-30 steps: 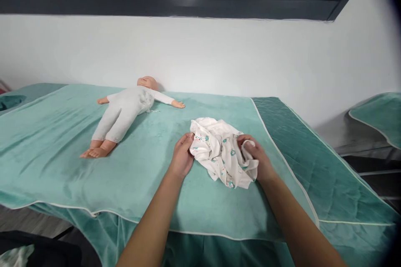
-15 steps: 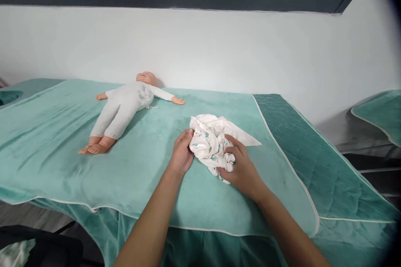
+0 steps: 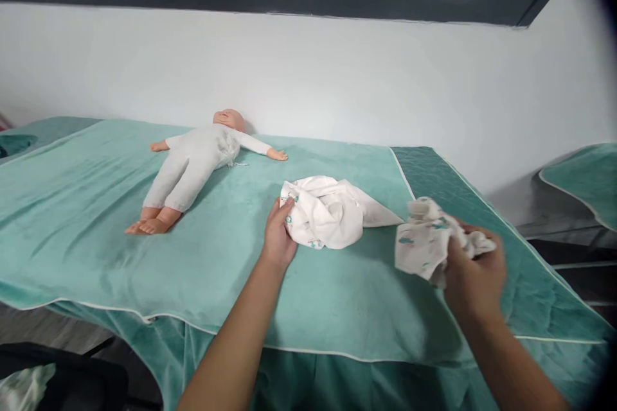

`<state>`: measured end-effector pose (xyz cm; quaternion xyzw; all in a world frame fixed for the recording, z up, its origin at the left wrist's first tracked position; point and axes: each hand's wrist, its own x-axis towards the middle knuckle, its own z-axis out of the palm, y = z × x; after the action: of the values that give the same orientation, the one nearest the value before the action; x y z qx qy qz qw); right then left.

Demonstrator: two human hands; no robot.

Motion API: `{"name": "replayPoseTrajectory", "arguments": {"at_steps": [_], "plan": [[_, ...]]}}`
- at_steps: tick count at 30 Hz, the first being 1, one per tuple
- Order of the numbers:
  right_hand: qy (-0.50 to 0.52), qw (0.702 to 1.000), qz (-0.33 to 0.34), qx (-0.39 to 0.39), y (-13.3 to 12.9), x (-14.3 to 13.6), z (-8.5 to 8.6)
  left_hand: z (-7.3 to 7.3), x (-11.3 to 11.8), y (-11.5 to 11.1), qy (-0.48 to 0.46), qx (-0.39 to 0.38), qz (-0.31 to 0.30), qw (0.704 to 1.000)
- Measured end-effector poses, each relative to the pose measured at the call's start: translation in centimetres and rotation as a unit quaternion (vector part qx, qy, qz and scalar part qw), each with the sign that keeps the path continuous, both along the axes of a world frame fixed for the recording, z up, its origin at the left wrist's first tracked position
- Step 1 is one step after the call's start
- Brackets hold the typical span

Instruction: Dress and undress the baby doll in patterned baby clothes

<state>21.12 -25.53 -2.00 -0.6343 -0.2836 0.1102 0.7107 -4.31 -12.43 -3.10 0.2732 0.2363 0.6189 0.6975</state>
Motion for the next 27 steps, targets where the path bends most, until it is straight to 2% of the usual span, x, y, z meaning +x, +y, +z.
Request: {"name": "replayPoseTrajectory", "arguments": {"at_steps": [2, 3, 4, 6, 8, 9, 11, 12, 13, 15, 27], "plan": [[-0.151, 0.982, -0.113, -0.022, -0.3, 2.7, 1.3, 0.1, -0.1, 0.2, -0.029, 0.0, -0.013, 0.999], [-0.239, 0.96, -0.143, -0.037, -0.4, 4.1, 1.9, 0.1, -0.1, 0.2, -0.035, 0.002, -0.022, 0.999], [-0.323, 0.935, -0.139, -0.054, -0.4, 5.6, 2.4, 0.2, -0.1, 0.3, -0.036, 0.003, -0.028, 0.999], [-0.468, 0.875, -0.085, -0.094, -0.2, 8.4, 2.7, 0.2, -0.1, 0.3, -0.034, 0.003, -0.038, 0.999], [-0.539, 0.828, -0.012, -0.151, 0.4, 10.5, 1.8, 0.2, -0.1, 0.4, -0.032, 0.001, -0.041, 0.999], [-0.548, 0.817, 0.035, -0.176, 0.9, 11.2, 1.1, 0.2, -0.1, 0.4, -0.033, 0.0, -0.04, 0.999], [-0.519, 0.821, 0.136, -0.193, 2.1, 11.8, -0.9, 0.1, -0.2, 0.5, -0.037, 0.0, -0.039, 0.999], [-0.489, 0.838, 0.154, -0.187, 2.7, 11.8, -1.8, 0.1, -0.2, 0.5, -0.039, 0.0, -0.04, 0.998], [-0.465, 0.854, 0.151, -0.177, 3.2, 11.7, -2.7, 0.1, -0.2, 0.4, -0.04, 0.001, -0.042, 0.998], [-0.445, 0.867, 0.141, -0.175, 3.7, 11.2, -3.8, 0.1, -0.1, 0.4, -0.04, 0.002, -0.048, 0.998], [-0.492, 0.849, 0.091, -0.169, 3.8, 10.8, -4.3, 0.0, 0.1, 0.4, -0.036, -0.012, -0.025, 0.999]]}}
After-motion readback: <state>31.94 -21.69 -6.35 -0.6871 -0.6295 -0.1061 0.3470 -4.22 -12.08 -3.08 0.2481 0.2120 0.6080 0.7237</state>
